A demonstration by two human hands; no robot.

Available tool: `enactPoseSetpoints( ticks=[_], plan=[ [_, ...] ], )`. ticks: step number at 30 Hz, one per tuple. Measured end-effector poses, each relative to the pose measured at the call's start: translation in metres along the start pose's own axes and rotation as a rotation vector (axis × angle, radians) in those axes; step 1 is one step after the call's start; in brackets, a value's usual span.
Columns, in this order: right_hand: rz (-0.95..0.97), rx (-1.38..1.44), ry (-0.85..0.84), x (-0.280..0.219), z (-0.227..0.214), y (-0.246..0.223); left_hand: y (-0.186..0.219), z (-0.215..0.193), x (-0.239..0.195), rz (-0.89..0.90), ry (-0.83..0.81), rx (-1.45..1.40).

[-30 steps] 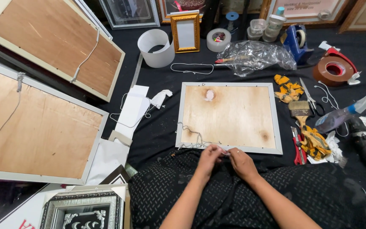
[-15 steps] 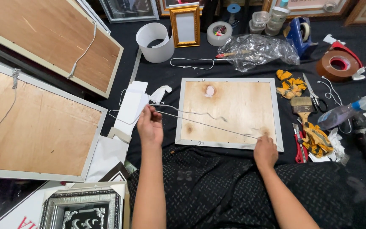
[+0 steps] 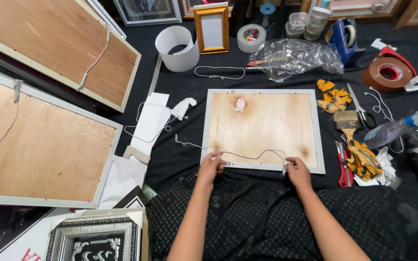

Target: The person wipes the glass of a picture frame with a cloth, places a light blue backing board inside, adds a wooden back panel, and ties a hanging string to the back of the frame.

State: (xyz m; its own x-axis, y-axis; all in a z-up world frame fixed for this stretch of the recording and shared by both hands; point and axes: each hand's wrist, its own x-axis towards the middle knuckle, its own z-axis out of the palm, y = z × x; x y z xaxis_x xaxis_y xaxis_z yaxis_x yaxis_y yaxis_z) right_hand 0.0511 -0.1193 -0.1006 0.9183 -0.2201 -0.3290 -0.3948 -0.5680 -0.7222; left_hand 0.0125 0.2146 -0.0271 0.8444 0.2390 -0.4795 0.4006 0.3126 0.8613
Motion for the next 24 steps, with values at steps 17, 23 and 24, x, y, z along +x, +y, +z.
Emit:
enactPoseSetpoints(
  ticks=[17, 23, 24],
  plan=[
    [-0.223, -0.142, 0.154, -0.040, -0.013, -0.041, 0.010, -0.056, 0.018, 0.250, 0.521, -0.382],
    [-0.518, -0.326, 0.178, -0.045, 0.004, -0.075, 0.037, -0.083, -0.008, 0.188, 0.558, 0.054],
    [-0.625, -0.404, 0.150, -0.045, 0.011, -0.084, 0.032, -0.084, -0.004, 0.152, 0.550, 0.082]
  ],
)
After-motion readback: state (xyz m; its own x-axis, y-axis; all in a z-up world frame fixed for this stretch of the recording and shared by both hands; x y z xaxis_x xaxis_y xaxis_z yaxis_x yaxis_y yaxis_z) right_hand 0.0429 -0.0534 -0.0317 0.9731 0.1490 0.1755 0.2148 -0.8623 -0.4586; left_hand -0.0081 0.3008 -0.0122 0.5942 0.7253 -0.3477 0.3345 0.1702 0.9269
